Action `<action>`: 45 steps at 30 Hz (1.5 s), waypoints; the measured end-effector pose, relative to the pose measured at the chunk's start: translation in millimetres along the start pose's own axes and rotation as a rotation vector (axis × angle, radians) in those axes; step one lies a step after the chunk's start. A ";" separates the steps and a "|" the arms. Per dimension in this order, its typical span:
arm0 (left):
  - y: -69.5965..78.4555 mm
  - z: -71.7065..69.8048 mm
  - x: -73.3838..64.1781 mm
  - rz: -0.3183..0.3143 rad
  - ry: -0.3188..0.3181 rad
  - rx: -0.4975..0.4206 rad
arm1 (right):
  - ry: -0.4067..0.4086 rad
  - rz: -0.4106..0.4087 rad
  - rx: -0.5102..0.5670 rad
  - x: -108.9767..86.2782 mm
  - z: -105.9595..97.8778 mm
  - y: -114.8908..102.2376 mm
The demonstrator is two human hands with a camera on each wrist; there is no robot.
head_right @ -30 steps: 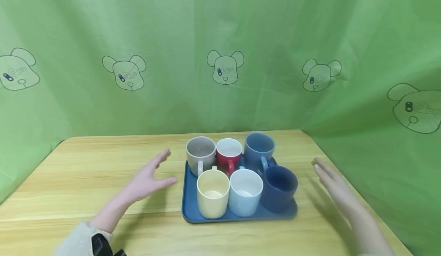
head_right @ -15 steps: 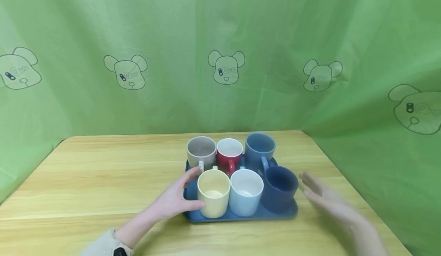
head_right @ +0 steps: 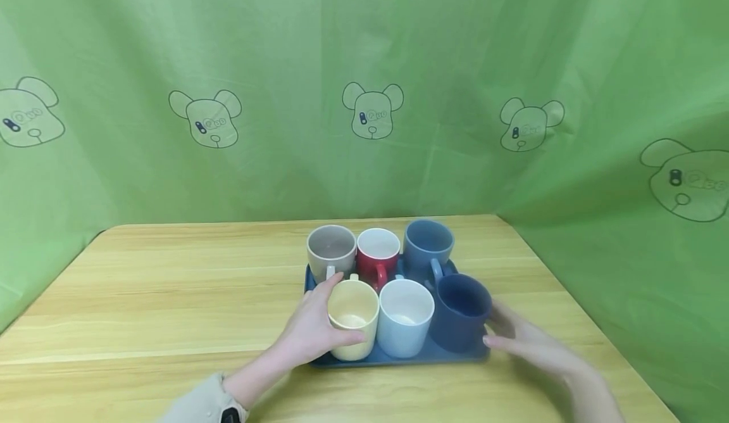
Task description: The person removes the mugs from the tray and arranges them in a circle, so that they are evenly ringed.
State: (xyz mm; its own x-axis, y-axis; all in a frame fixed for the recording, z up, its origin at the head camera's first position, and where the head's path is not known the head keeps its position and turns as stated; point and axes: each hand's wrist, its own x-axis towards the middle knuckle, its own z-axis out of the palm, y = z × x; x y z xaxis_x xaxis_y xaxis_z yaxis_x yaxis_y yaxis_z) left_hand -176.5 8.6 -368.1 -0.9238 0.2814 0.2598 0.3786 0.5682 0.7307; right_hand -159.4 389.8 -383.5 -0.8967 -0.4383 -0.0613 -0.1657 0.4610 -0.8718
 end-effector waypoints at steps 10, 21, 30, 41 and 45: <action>5.6 6.9 -0.1 -0.009 0.065 0.093 | 0.022 0.055 0.022 0.8 2.7 -3.0; 4.6 11.1 -0.3 0.039 0.097 0.060 | 0.044 0.038 0.033 0.6 5.0 -1.5; 9.8 4.4 -2.1 0.112 0.131 0.000 | 0.019 0.013 0.041 -0.5 3.9 2.4; 22.9 -29.5 -13.0 0.182 0.128 -0.006 | -0.005 -0.016 0.025 4.8 4.4 1.5; 21.2 -44.4 -22.9 0.168 0.119 -0.034 | -0.010 -0.022 0.037 2.4 5.0 5.5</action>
State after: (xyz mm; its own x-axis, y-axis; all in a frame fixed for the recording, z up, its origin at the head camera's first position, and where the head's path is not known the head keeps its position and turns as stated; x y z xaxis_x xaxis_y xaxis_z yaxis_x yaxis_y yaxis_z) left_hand -149.9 -20.1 -330.5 -0.8492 0.2757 0.4505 0.5272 0.4941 0.6913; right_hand -160.4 387.4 -390.8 -0.8887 -0.4562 -0.0468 -0.1699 0.4224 -0.8904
